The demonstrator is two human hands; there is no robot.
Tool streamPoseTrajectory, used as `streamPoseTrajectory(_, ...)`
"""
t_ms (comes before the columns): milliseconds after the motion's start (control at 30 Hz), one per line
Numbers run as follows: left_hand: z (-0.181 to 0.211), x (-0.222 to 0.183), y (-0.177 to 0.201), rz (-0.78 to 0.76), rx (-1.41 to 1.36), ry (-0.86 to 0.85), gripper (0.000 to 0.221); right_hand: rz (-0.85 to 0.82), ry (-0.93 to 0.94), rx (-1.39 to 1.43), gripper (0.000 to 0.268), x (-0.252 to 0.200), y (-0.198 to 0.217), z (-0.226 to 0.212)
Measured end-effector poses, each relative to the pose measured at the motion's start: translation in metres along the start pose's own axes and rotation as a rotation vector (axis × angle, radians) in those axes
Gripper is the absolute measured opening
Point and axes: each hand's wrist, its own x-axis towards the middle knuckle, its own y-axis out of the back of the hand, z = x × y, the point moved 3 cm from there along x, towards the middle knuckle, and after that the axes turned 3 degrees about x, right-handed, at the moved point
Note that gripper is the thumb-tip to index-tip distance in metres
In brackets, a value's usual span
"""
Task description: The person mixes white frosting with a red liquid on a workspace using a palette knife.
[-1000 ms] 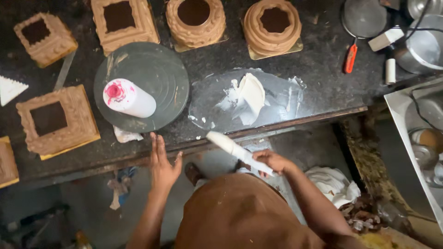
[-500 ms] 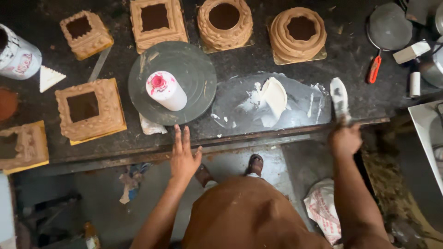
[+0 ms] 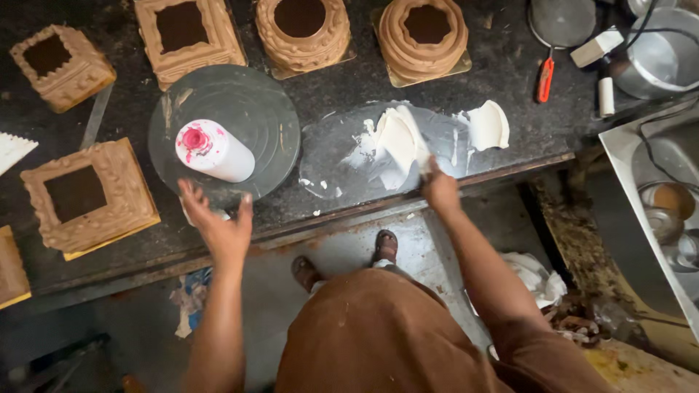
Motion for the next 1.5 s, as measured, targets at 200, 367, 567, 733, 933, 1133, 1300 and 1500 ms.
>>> streamPoseTrajectory(200, -0.025, 0.046, -0.032, 0.042, -0.225, -0.098, 0.127, -0.188, 0.114, -0.076, 0.068, -0.040, -0.006, -0.052)
streamPoseTrajectory(367, -0.049, 0.054, -0.049, 0.019, -0.076, 0.028, 0.106, -0.815, -0.339, 0.686, 0.056, -0.076, 0.030, -0.076)
streamPoseTrajectory(567, -0.051, 0.053, -0.052, 0.045, -0.008, -0.046, 0.112, -0.139, 0.302, 0.104, 0.037, -0.075, 0.103, -0.084)
streamPoseTrajectory(733, -0.046, 0.051, -0.054, 0.047, -0.025, 0.000, 0.109, 0.091, 0.212, -0.341, 0.044, -0.073, 0.090, -0.099)
streamPoseTrajectory(933, -0.043, 0.050, -0.051, 0.038, 0.077, 0.025, 0.103, -0.231, 0.165, -0.030, 0.041, -0.077, 0.042, -0.095)
streamPoseTrajectory(1133, -0.045, 0.046, -0.055, 0.064, 0.013, -0.023, 0.104, 0.027, -0.216, -0.033, 0.039, -0.065, 0.140, 0.006)
streamPoseTrajectory(1300, -0.047, 0.045, -0.053, 0.066, 0.091, -0.023, 0.105, 0.175, -0.331, -0.019, 0.037, -0.066, 0.152, 0.089)
streamPoseTrajectory(1500, -0.035, 0.049, -0.051, 0.097, 0.126, 0.014, 0.099, -0.365, -0.694, 0.790, 0.043, -0.057, 0.102, 0.106)
